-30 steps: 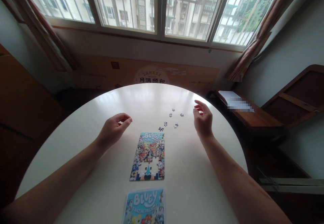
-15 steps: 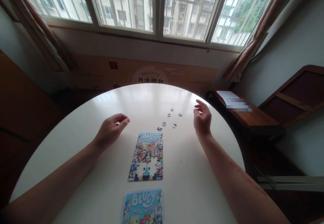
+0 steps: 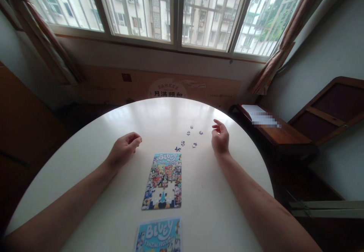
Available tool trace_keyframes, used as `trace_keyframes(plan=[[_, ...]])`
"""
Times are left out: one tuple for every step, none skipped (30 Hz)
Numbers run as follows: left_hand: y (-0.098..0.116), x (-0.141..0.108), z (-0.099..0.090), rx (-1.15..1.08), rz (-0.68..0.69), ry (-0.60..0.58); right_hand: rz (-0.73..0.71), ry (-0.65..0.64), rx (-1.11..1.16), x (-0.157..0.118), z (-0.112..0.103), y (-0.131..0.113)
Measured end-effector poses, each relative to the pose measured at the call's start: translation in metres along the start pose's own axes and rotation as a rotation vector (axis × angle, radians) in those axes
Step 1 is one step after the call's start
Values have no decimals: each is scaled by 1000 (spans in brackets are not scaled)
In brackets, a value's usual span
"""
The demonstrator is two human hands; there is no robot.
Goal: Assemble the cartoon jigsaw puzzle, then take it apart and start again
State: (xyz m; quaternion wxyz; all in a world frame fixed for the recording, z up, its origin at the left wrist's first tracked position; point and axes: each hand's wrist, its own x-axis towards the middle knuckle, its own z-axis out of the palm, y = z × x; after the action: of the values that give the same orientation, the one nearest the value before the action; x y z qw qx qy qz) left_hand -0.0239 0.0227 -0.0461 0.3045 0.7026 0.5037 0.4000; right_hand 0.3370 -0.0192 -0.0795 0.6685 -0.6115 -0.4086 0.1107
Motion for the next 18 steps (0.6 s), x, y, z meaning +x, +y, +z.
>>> trace_keyframes(plan=[[-2,1,0,-18,-19,2,8,-7,-4,0,1,3],[-4,2,1,-31,-38,5,16,-14,-10,1,2,5],[-6,2,1,-36,-55,6,24,-21,-18,1,3,7],[-6,3,1,-30,-65,5,32,-30,-28,1,4,9],[-6,3,2,-11,-66,-1,38,-42,-38,2,5,10],[-6,3,2,23,-60,-11,42,-57,-50,2,5,11],[-4,3,3,68,-47,-25,42,-76,-63,2,6,12],[-2,3,3,119,-30,-39,37,-98,-77,2,6,12],[0,3,4,172,-15,-51,29,-123,-91,2,7,12],[3,3,4,223,-3,-60,18,-148,-106,1,8,12],[6,2,5,266,4,-66,7,-170,-120,1,9,12],[8,2,5,299,6,-66,-3,-189,-132,1,10,12],[10,2,5,322,3,-65,-12,-203,-144,1,11,12],[12,2,6,337,-3,-62,-19,-212,-154,0,11,12],[13,2,6,348,-13,-60,-24,-217,-163,0,12,12],[13,3,6,357,-24,-55,-27,-221,-171,0,12,12],[13,3,7,366,-35,-49,-30,-224,-178,0,13,13],[13,4,7,376,-43,-46,-32,-227,-185,0,13,13]])
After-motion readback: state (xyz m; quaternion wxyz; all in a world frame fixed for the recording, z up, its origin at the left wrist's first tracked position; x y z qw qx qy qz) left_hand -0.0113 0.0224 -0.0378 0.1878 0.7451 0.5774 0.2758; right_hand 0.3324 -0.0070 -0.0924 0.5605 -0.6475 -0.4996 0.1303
